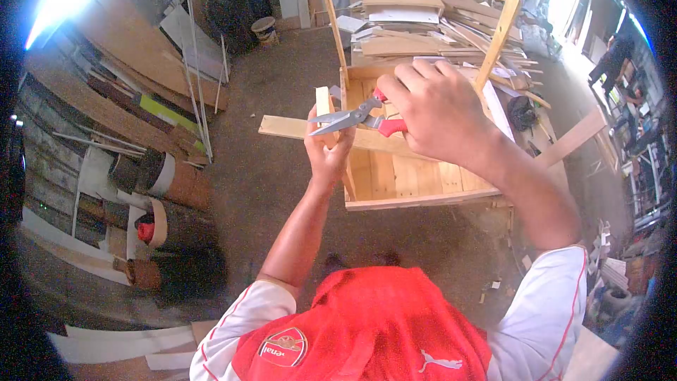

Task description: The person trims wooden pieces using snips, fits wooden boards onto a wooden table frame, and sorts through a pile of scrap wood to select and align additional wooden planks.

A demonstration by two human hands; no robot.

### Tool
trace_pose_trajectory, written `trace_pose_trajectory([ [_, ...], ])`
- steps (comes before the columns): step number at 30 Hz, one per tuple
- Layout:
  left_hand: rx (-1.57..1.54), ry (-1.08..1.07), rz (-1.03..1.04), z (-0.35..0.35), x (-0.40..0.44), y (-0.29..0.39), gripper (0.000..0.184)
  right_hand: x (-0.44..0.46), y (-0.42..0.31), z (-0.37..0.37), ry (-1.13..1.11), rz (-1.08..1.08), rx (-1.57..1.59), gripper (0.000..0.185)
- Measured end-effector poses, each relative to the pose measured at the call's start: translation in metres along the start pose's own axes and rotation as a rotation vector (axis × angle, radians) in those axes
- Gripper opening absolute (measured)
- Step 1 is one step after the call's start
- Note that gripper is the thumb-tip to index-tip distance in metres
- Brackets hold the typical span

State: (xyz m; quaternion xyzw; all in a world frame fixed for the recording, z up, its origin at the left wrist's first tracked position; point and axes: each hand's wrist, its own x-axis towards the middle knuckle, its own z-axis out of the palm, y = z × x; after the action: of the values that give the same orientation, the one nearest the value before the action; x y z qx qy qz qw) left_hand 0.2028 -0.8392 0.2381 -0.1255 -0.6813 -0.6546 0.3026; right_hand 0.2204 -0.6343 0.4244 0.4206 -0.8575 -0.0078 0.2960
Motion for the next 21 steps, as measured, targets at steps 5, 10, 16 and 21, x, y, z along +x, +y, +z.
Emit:
trace_pose_trajectory([
  [5,-0.012,-0.023,0.013,-0.002,0.002,0.007,0.065,0.002,-0.008,-0.002,-0.008,0.0,-0.125,0.024],
  [10,-0.012,-0.03,0.017,-0.003,0.004,0.013,0.067,0.0,-0.016,-0.005,-0.029,0.03,-0.148,0.022],
  [16,0.004,-0.032,0.042,-0.002,0.003,0.007,0.068,-0.002,-0.02,-0.007,-0.025,0.079,-0.117,0.018],
  [21,-0.023,-0.047,0.008,-0.002,0.004,0.011,0.068,0.0,-0.021,-0.01,-0.038,0.114,-0.087,0.016],
])
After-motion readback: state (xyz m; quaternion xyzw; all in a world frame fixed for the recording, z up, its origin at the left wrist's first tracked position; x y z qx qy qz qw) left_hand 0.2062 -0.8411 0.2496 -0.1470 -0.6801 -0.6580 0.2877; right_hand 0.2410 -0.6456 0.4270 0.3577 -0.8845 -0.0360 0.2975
